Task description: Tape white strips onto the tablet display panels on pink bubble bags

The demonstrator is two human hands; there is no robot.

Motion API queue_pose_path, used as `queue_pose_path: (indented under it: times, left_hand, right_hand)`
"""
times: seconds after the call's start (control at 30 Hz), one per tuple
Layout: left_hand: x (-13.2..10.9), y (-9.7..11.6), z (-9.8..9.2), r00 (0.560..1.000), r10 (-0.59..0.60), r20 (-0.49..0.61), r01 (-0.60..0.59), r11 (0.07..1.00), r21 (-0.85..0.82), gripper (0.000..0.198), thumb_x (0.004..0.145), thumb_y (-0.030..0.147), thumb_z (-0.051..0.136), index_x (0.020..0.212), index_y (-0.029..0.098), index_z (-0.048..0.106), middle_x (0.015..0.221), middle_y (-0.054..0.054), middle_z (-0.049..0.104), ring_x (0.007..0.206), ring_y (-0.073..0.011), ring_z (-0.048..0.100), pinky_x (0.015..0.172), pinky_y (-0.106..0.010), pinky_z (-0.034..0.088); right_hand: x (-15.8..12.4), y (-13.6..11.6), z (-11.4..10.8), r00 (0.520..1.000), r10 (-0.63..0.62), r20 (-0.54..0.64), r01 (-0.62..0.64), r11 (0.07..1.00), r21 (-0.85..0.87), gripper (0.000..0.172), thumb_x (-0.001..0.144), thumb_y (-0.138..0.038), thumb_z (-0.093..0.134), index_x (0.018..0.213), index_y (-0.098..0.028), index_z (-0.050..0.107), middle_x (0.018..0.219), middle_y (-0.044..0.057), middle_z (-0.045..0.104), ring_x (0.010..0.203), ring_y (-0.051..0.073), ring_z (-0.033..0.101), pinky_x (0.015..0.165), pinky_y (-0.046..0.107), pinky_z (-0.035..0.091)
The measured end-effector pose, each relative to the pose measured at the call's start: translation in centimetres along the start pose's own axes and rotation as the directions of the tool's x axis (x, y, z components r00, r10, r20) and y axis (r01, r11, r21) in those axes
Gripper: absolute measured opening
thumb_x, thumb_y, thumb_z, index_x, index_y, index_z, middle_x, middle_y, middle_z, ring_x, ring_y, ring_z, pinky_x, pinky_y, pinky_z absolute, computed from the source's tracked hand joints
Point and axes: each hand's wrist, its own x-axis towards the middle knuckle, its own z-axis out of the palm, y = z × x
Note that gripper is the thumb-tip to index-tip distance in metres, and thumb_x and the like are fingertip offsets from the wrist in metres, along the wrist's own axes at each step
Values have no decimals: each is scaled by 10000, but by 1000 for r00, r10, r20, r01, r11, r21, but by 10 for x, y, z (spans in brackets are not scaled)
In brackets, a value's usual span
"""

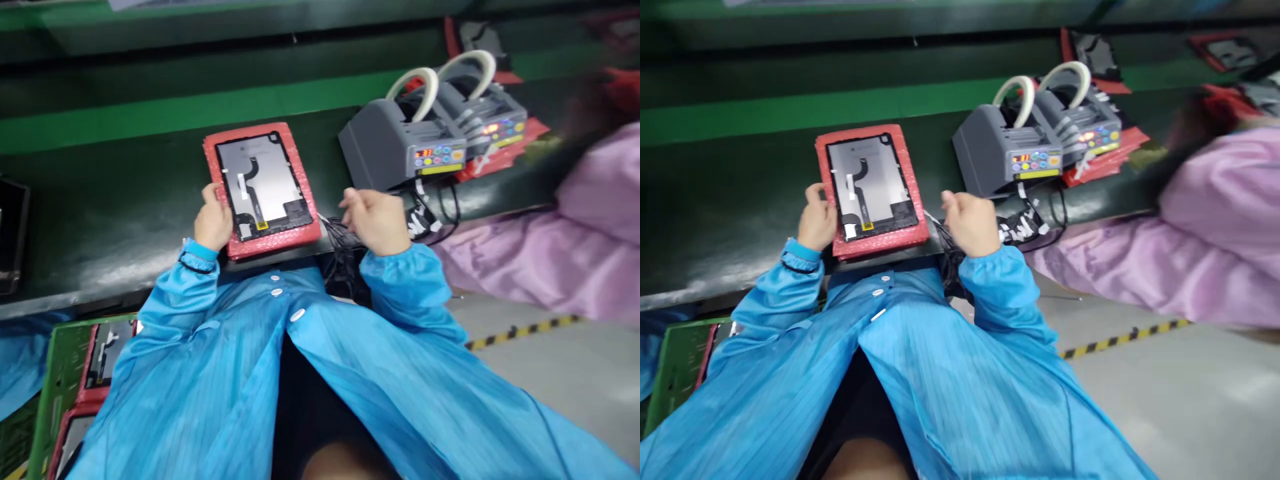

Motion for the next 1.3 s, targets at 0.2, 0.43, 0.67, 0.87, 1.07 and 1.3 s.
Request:
queue_pose_path:
  times: [0.2,0.43,0.67,0.87,1.07,1.3]
  left_hand:
    - [21,14,-33,963,248,-105,-249,969,9,260,820,412,572,1023,250,586,899,-83,641,1039,-337,602,1008,-508,427]
    - [69,42,-35,877,445,179,-433,895,-107,201,797,474,633,900,313,696,1082,-17,693,1236,-320,447,1150,-588,268]
    - [99,14,-10,743,559,368,-553,822,-133,290,753,476,697,990,315,741,1242,-26,694,1385,-349,387,1177,-568,202]
    - [102,4,-2,691,587,422,-619,782,-75,468,824,610,593,1196,342,687,1475,26,539,1424,-351,296,1202,-588,94]
    - [96,9,-5,730,548,408,-549,826,-129,488,796,709,593,1126,361,683,1422,58,575,1397,-306,315,1220,-589,52]
    - [95,10,-4,739,557,380,-547,825,-144,476,781,602,698,1138,287,700,1393,-36,612,1403,-354,364,1208,-601,87]
  right_hand:
    - [15,69,-47,818,517,-252,-334,784,523,323,909,-489,495,712,-233,499,612,3,555,519,116,480,513,261,361]
    - [20,51,-37,772,437,-461,-214,862,460,220,835,-196,519,627,-238,460,573,-8,491,499,124,466,538,286,394]
    - [28,-19,-8,991,-128,-49,136,951,277,289,876,-464,521,718,-225,558,628,8,567,569,140,533,618,306,467]
    - [104,-83,77,852,-273,447,243,962,125,245,893,-285,570,667,-189,555,670,5,585,754,154,586,836,309,471]
    - [121,-87,109,817,-278,506,311,950,19,200,873,-229,533,709,-161,626,719,33,640,821,179,607,832,307,462]
    - [122,-89,110,837,-241,491,339,933,-119,194,875,-299,577,739,-184,655,770,73,682,921,236,640,888,335,477]
